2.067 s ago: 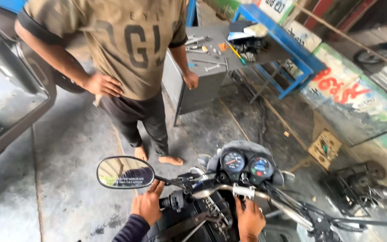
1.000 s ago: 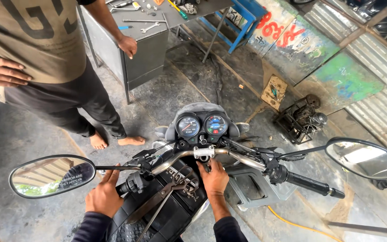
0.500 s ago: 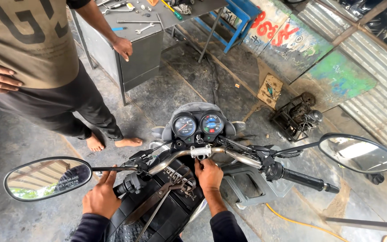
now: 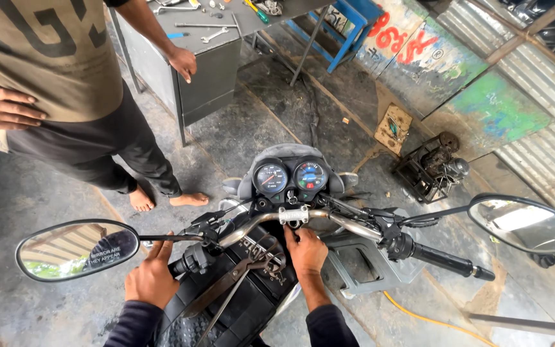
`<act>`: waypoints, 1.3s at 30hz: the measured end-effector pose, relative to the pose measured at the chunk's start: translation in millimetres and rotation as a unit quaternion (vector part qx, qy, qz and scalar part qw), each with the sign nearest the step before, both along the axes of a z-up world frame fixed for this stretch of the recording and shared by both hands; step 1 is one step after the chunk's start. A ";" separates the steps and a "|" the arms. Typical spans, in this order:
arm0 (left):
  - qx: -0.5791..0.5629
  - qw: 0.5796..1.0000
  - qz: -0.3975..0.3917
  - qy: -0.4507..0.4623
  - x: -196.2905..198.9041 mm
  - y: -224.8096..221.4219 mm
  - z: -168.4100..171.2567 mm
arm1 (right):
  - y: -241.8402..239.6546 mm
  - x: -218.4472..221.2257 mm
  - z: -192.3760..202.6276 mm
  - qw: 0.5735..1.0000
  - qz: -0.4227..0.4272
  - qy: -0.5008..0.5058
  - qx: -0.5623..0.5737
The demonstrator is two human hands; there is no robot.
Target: The person removes the motorcycle's front fairing by hand and then uses a wrench and T-handle socket to loosen and remove the handlebar bolts. After setting the handlebars aside, they use a wrench to loosen the nuts on the top triple clamp.
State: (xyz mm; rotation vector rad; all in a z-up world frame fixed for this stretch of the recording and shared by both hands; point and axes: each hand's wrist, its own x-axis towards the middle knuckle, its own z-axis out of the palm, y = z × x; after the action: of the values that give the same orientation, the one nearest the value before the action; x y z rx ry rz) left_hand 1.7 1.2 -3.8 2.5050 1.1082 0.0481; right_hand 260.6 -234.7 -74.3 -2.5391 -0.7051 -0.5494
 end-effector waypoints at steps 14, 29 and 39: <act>0.001 1.000 0.000 0.007 -0.1 2.4 -4.9 | 3.3 -11.5 12.7 0.992 -0.027 -0.028 0.121; 0.004 1.000 -0.001 0.013 4.5 4.3 -6.9 | 1.9 -12.1 19.1 0.981 -0.086 0.133 0.114; -0.011 0.999 0.008 0.033 0.6 0.4 -1.5 | 4.1 -14.1 25.9 0.982 -0.054 0.087 0.156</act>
State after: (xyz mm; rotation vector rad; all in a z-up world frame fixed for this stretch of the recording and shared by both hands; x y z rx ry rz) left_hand 2.3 1.7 -5.3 2.4954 1.1475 -0.0414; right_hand 246.5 -230.6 -48.4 -2.3037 -0.3860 -0.4285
